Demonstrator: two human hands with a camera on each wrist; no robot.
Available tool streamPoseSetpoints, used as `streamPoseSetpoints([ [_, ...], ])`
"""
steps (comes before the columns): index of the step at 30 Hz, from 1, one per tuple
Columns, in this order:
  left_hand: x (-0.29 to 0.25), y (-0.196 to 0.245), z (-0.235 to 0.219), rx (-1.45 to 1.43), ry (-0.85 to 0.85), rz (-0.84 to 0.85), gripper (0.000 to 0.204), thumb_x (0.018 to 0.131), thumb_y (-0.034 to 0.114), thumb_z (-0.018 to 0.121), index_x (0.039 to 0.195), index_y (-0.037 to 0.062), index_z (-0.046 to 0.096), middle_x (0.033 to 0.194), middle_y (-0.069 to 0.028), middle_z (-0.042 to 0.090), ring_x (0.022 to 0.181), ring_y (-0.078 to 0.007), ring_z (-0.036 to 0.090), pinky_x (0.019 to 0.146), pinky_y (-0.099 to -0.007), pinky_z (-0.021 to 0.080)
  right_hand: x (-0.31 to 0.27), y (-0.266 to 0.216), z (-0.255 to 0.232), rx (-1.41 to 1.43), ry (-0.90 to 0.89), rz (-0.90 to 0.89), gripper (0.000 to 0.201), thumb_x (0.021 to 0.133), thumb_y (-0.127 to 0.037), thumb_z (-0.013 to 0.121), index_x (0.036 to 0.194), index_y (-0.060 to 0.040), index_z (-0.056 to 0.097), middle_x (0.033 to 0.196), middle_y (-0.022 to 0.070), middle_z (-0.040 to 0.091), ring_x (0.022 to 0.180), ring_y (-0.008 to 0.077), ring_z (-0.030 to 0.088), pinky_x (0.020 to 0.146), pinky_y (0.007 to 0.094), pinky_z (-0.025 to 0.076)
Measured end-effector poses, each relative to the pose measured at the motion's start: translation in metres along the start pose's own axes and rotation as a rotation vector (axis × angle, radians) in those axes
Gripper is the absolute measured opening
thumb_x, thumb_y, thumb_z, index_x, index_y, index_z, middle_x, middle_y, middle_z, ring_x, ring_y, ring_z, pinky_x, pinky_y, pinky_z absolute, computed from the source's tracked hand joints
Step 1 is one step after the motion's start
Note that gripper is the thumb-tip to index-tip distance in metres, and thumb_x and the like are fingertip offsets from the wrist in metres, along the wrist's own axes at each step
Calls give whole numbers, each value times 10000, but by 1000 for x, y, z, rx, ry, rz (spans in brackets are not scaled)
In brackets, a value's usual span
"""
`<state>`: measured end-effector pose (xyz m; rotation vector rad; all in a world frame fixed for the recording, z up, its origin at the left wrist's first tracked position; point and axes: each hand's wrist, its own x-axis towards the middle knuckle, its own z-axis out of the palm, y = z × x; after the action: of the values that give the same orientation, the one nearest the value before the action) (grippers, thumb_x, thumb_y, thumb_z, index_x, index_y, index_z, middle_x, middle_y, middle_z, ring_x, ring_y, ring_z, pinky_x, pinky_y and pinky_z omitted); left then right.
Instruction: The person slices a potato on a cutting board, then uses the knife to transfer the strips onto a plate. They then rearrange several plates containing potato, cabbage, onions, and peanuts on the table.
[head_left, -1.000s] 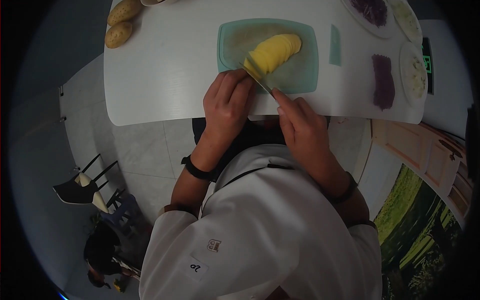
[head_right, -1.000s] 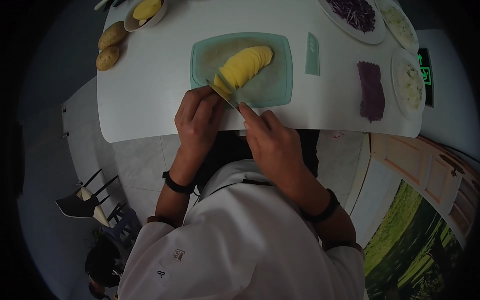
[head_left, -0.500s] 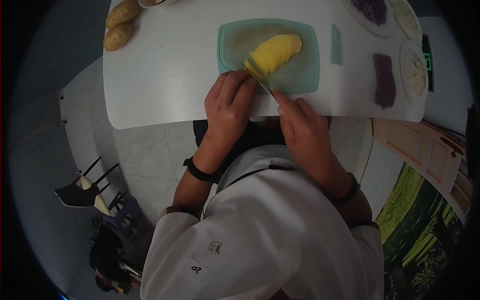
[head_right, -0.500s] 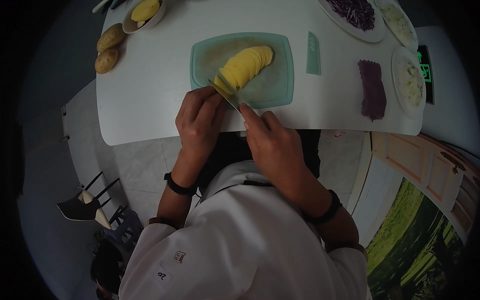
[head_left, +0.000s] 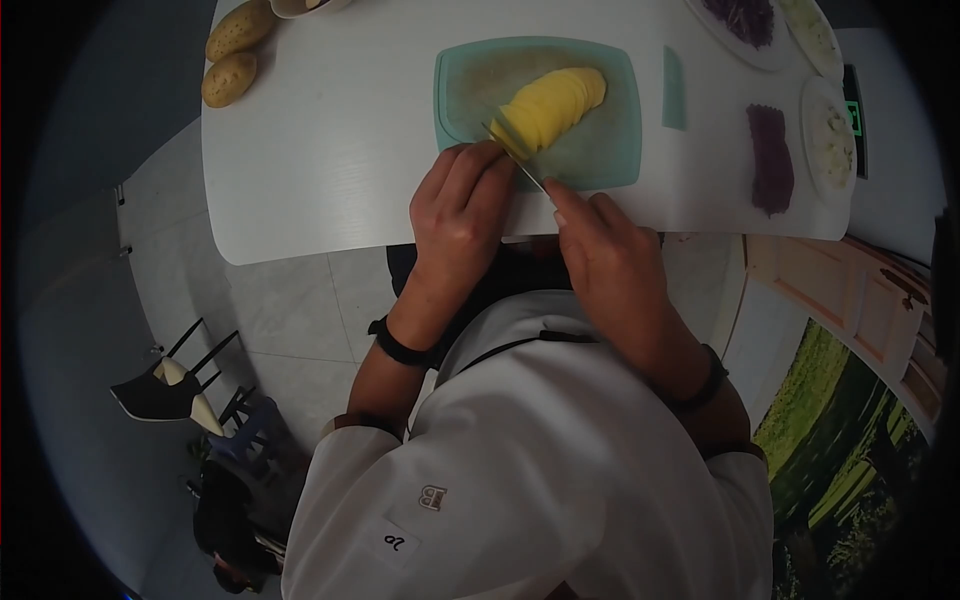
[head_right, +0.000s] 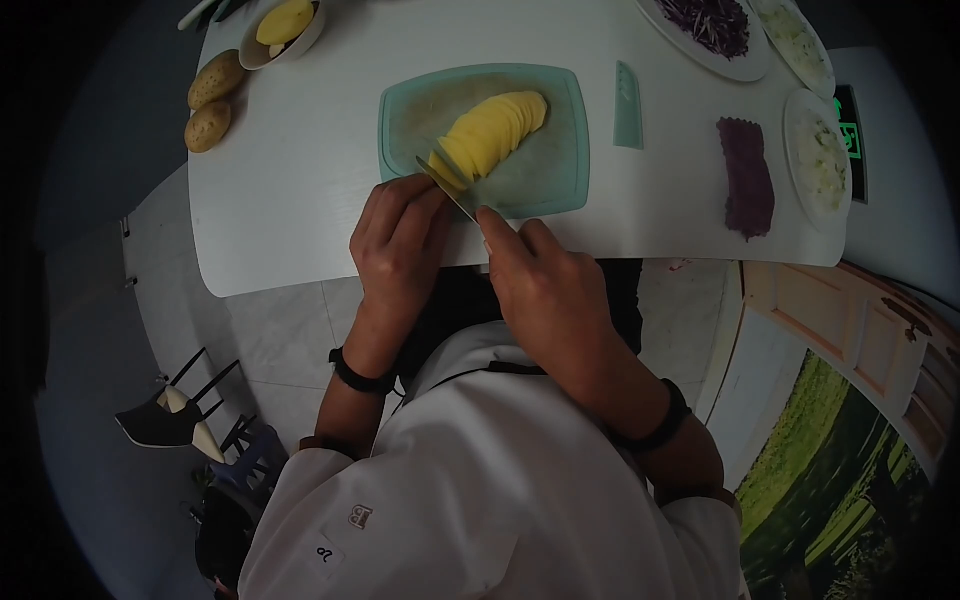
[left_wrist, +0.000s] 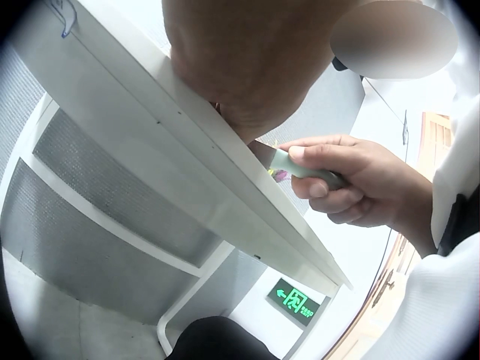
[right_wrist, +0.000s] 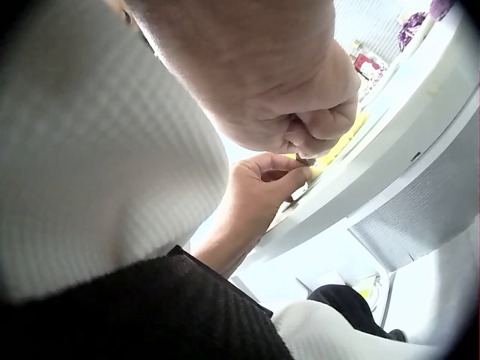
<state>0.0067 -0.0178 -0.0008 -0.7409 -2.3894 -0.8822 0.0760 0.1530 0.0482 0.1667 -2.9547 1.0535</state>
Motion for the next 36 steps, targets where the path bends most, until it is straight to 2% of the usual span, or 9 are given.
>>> streamPoseSetpoints([
  [26,0,-3,2,-46,21,-7,235,748,-61,824,935,29,713,980,-84,712,835,-271,693,696,-370,566,14,0,20,-153,27,-12,349,940,-40,663,1289,-25,666,891,172,677,694,376,687,585,444,570],
  [29,0,-4,3,-39,26,-3,249,750,-59,825,952,31,713,989,-85,714,842,-275,693,698,-373,566,15,2,20,-77,38,29,331,959,-45,642,1289,-32,669,939,199,701,750,398,702,648,461,582],
  [31,0,-3,3,-38,37,-12,260,755,-56,826,971,31,710,1005,-88,714,854,-279,692,701,-378,566,16,5,19,84,62,70,304,992,-55,608,1289,-30,671,1007,230,717,836,421,714,728,471,584],
  [34,0,-3,1,-41,17,-22,269,760,-54,828,984,36,708,1018,-92,713,869,-282,695,709,-378,569,16,6,17,180,76,98,287,1019,-66,582,1289,-22,669,1051,244,719,897,430,716,774,464,579],
  [36,0,-3,1,-39,21,-33,267,761,-53,829,982,39,709,1027,-92,714,877,-282,697,716,-376,572,17,8,19,166,107,63,280,999,-72,614,1269,-19,669,1009,232,724,844,423,719,731,471,589],
])
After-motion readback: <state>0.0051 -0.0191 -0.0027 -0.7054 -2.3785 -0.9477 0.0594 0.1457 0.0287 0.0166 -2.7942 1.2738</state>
